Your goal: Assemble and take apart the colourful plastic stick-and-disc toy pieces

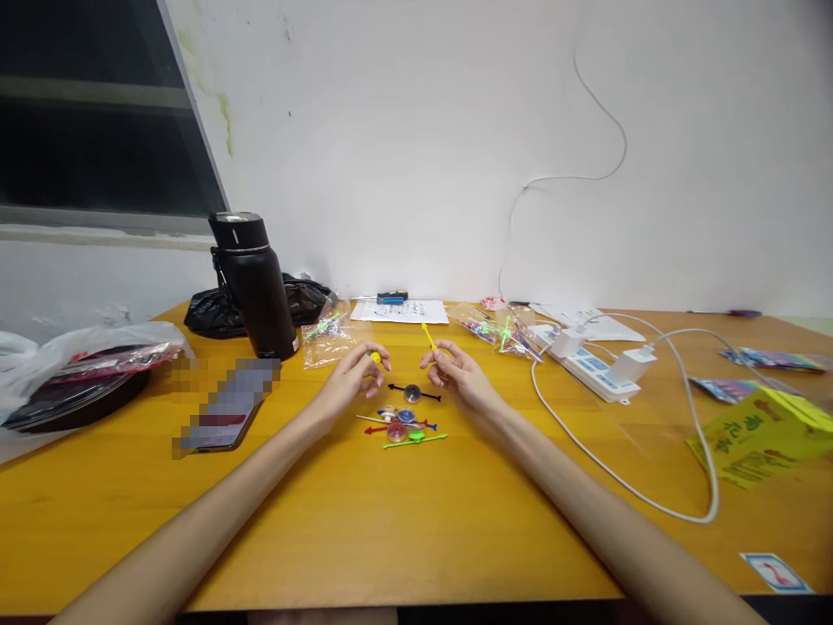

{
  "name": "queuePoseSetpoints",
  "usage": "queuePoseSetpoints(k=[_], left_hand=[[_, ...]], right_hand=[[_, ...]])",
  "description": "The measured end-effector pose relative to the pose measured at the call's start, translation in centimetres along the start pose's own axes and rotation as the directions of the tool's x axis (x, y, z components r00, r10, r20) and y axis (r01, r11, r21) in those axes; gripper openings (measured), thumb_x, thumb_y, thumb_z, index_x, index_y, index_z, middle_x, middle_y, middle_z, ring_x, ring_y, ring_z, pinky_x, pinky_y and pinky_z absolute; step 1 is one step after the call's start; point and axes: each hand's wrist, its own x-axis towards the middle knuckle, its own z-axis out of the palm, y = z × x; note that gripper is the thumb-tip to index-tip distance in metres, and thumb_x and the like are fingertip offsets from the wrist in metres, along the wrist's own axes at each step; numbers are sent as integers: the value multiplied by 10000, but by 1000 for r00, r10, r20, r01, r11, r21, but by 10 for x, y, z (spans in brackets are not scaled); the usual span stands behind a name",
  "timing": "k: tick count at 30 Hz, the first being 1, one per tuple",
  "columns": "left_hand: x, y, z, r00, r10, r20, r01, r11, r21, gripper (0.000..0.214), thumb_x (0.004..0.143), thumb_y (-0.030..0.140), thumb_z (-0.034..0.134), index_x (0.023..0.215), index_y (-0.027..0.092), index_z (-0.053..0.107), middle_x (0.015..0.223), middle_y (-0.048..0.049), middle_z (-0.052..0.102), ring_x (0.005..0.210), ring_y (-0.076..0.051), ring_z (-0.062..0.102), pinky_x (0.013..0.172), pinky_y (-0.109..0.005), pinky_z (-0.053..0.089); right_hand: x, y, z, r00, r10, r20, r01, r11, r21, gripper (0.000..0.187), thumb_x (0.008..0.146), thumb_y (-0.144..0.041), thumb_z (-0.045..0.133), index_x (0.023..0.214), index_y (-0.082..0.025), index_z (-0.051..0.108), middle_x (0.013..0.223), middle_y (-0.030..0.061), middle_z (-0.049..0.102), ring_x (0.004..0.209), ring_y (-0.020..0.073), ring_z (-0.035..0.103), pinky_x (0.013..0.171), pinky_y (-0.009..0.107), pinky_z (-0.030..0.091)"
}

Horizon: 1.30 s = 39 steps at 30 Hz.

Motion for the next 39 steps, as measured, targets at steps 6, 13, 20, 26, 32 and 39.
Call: queuePoseSetpoints(k=[6,13,20,26,32,39], left_hand=[[10,-12,-15,982,-188,-36,176,959,-220,170,743,187,577,911,164,565,791,22,460,554,-55,402,447,-160,249],[6,-4,-9,976,-211,45,216,952,-217,177,801,249,631,945,162,576,764,44,395,510,-38,292,438,-164,195],[-1,1,-5,992,-17,124,-1,990,143,283,870,458,687,902,198,580,788,53,452,532,-48,297,504,-195,235],[3,-1,-11,997,81,21,-83,947,310,293,880,478,672,918,194,606,809,39,492,555,-66,385,530,-211,277],[9,-6,-20,992,85,-92,-58,964,258,324,836,489,720,899,189,616,733,57,450,515,-55,364,518,-212,242],[7,-5,-19,997,37,-67,-21,975,220,347,817,499,740,876,178,619,658,70,419,503,-60,326,511,-217,219]], right_hand=[[5,9,-11,993,-116,-11,105,933,-345,413,802,-552,750,910,-204,558,706,7,696,587,128,519,625,280,418],[-4,4,0,983,-164,85,185,872,-453,368,881,-543,678,946,-194,583,717,26,715,626,151,593,639,286,446],[-12,-2,12,983,-96,157,158,881,-445,313,917,-508,655,945,-205,579,695,29,728,602,150,594,632,282,448],[-8,0,4,984,-125,123,167,882,-441,325,917,-506,653,997,-200,583,721,26,730,617,151,605,636,281,457],[-3,0,-10,970,-237,54,230,819,-525,318,915,-485,661,1034,-191,638,870,68,768,718,169,648,669,294,474],[-4,-6,-16,906,-392,156,379,592,-711,212,922,-427,675,993,-231,714,923,57,761,821,213,701,725,338,502]])
